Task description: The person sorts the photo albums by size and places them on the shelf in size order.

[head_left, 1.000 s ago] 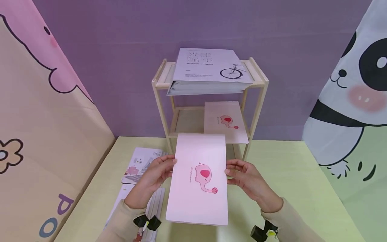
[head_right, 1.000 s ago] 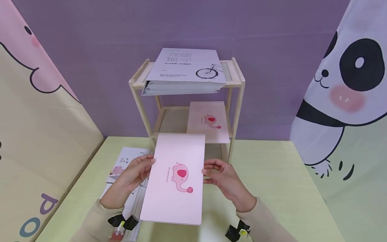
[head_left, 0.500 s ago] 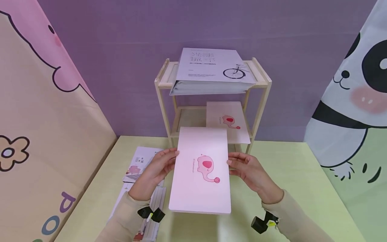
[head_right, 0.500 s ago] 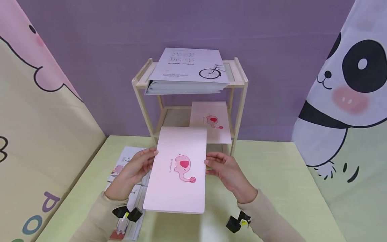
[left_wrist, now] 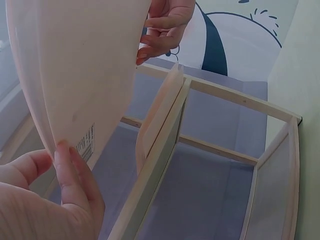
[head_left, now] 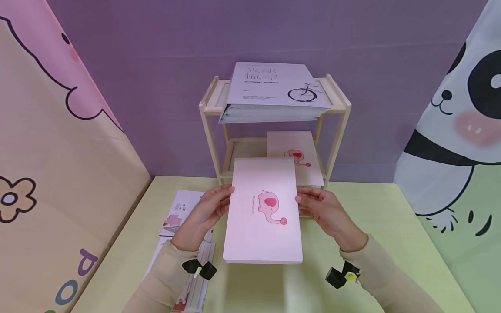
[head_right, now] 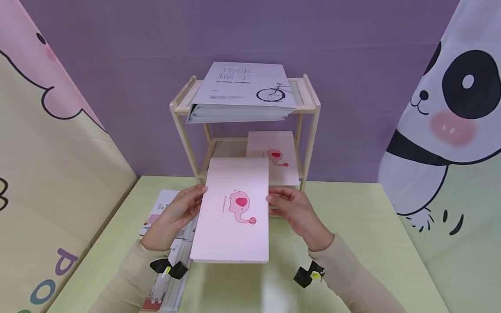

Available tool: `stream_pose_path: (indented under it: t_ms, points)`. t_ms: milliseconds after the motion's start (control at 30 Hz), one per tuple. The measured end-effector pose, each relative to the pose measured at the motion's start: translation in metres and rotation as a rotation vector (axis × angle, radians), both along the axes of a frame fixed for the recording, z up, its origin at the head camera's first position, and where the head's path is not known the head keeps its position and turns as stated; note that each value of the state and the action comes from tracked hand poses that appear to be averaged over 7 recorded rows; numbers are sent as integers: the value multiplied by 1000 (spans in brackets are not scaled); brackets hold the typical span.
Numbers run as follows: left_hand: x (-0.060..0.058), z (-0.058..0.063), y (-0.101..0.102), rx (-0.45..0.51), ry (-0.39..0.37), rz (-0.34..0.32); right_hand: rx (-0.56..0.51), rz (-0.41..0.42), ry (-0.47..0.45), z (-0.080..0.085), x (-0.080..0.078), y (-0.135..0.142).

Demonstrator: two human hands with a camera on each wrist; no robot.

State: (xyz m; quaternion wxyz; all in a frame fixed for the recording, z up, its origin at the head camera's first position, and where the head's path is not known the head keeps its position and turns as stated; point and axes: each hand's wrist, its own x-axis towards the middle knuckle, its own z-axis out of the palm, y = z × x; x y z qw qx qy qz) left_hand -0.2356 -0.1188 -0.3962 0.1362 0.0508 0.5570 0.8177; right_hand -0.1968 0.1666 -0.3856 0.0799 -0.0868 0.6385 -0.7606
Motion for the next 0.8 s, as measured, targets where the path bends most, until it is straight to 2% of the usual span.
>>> stream_pose_path:
  t_ms: [267, 600, 800]
  points:
    - [-8, 4, 2, 1, -10, 15, 22, -35, 8, 5, -10, -1]
    - [-19, 6, 4, 19, 11, -21, 74, -47, 36, 12, -18, 0]
    - [-24, 9, 7, 31, -8, 16, 92, -55, 38, 17, -27, -2]
